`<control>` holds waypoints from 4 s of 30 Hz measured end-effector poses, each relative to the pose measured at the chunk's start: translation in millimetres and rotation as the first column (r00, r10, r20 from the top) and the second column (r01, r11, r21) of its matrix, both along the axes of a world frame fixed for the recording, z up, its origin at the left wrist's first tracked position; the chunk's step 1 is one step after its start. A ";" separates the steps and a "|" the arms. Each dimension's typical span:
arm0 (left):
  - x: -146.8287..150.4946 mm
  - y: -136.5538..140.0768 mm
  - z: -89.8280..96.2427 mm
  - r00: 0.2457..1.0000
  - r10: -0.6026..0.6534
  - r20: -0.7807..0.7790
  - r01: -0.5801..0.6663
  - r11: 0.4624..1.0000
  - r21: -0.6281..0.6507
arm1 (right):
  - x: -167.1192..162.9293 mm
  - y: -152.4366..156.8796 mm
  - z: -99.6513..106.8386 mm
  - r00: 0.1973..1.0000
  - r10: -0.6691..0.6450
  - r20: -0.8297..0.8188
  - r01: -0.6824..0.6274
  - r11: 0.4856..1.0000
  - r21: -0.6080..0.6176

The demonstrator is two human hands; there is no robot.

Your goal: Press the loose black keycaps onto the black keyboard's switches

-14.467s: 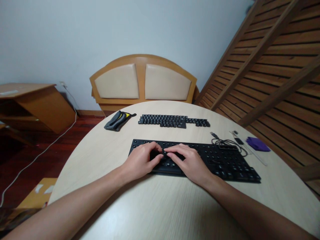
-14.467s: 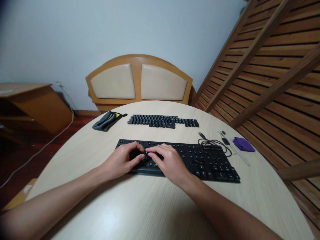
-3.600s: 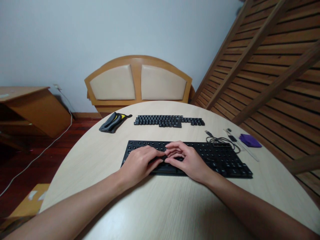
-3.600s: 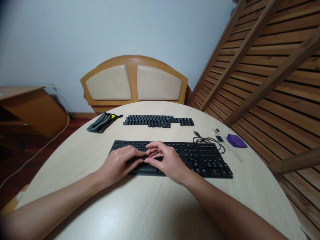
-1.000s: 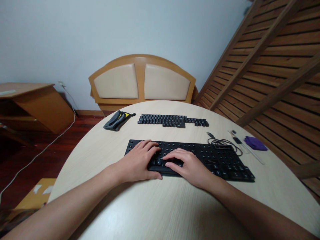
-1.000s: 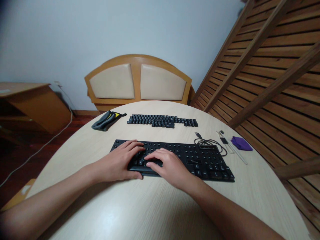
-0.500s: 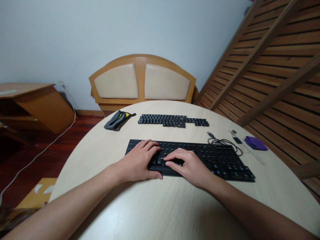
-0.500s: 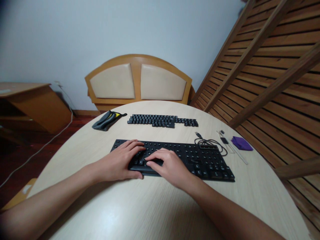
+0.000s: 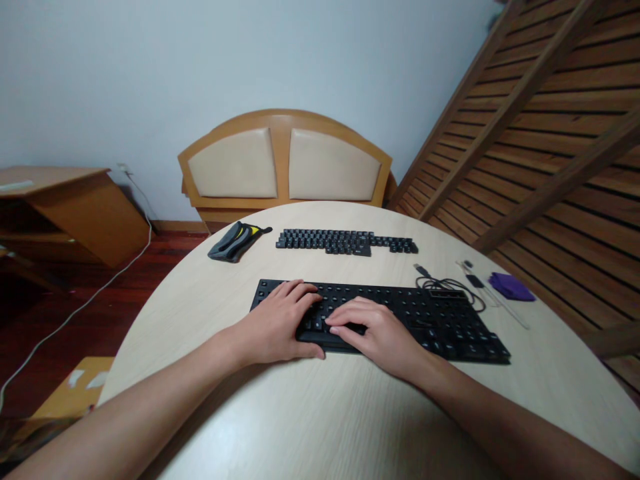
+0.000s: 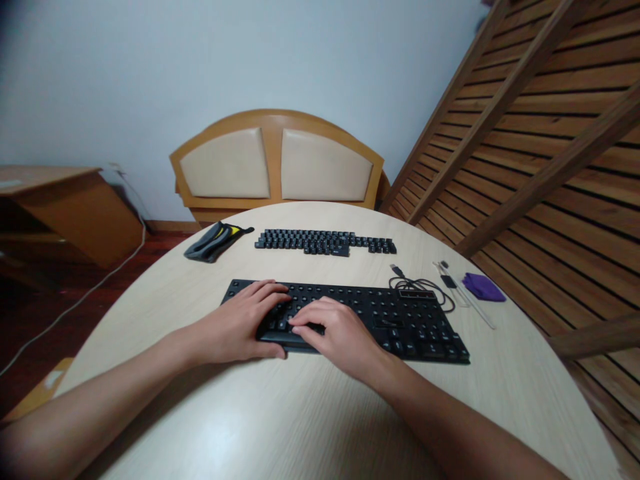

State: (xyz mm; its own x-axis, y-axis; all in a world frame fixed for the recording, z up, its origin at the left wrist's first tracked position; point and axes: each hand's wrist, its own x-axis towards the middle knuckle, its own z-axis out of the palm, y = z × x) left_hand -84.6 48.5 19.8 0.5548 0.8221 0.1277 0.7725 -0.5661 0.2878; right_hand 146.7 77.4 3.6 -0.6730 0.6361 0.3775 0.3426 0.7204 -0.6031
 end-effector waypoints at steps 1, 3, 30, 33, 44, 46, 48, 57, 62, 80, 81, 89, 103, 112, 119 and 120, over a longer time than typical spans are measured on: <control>0.0 0.0 -0.1 1.000 0.001 0.006 -0.001 1.000 0.001 | 0.3 0.0 -0.4 1.000 0.004 0.000 -0.004 1.000 0.009; -0.3 0.2 -0.5 1.000 -0.003 0.013 0.003 1.000 0.002 | 0.7 0.0 -1.2 1.000 0.010 -0.003 -0.010 1.000 0.022; -1.5 0.3 -3.7 0.990 0.032 -0.139 -0.042 0.997 -0.070 | -2.6 -5.9 1.5 0.977 0.014 0.214 -0.089 0.935 0.344; -1.5 0.6 -3.6 0.988 0.031 -0.153 -0.042 0.997 -0.070 | -3.8 -6.6 2.1 0.961 -0.016 0.275 -0.097 0.914 0.393; 0.0 0.5 0.2 0.985 0.040 -0.170 -0.058 0.993 -0.099 | -7.3 -9.2 3.0 0.964 -0.056 0.260 -0.027 0.952 0.306; -0.3 0.6 0.0 0.985 0.042 -0.169 -0.059 0.993 -0.100 | -8.2 -10.0 2.9 0.971 -0.075 0.227 0.011 0.962 0.273; -0.6 0.4 -0.6 0.985 0.038 -0.166 -0.055 0.994 -0.099 | -9.0 -11.1 3.3 0.971 -0.087 0.221 0.028 0.966 0.258; -1.0 0.7 -4.0 0.989 0.037 -0.143 -0.047 0.997 -0.068 | -12.2 -15.4 6.8 0.886 -0.098 0.453 -0.110 0.905 0.411; -1.2 0.7 -3.1 0.987 0.031 -0.159 -0.043 0.996 -0.075 | -13.6 -15.4 10.9 0.886 -0.099 0.453 -0.067 0.939 0.338; -1.0 0.5 -2.8 0.990 0.034 -0.139 -0.045 0.996 -0.078 | -13.6 -14.1 13.4 0.917 -0.066 0.394 -0.058 0.954 0.294; -1.2 0.5 -2.9 0.990 0.032 -0.135 -0.043 0.996 -0.079 | -13.6 -14.5 12.3 0.910 -0.068 0.408 -0.072 0.945 0.319; -2.2 0.6 -3.4 0.991 0.029 -0.134 -0.040 0.996 -0.081 | -13.9 -14.8 13.7 0.893 -0.084 0.443 -0.075 0.941 0.331; -1.5 0.4 -1.2 0.990 0.029 -0.140 -0.042 0.995 -0.091 | -16.1 -14.9 16.6 0.884 -0.081 0.461 -0.059 0.957 0.283; -1.7 0.7 -2.9 0.991 0.026 -0.131 -0.037 0.996 -0.078 | -16.7 -16.7 10.2 0.871 -0.132 0.473 -0.063 0.926 0.373; -2.0 0.8 -2.5 0.990 0.027 -0.137 -0.039 0.995 -0.090 | -14.0 -15.4 10.9 0.904 -0.093 0.417 -0.060 0.939 0.339; -2.4 0.9 -3.3 0.991 0.024 -0.132 -0.036 0.996 -0.085 | -13.3 -15.5 10.8 0.909 -0.087 0.408 -0.059 0.941 0.332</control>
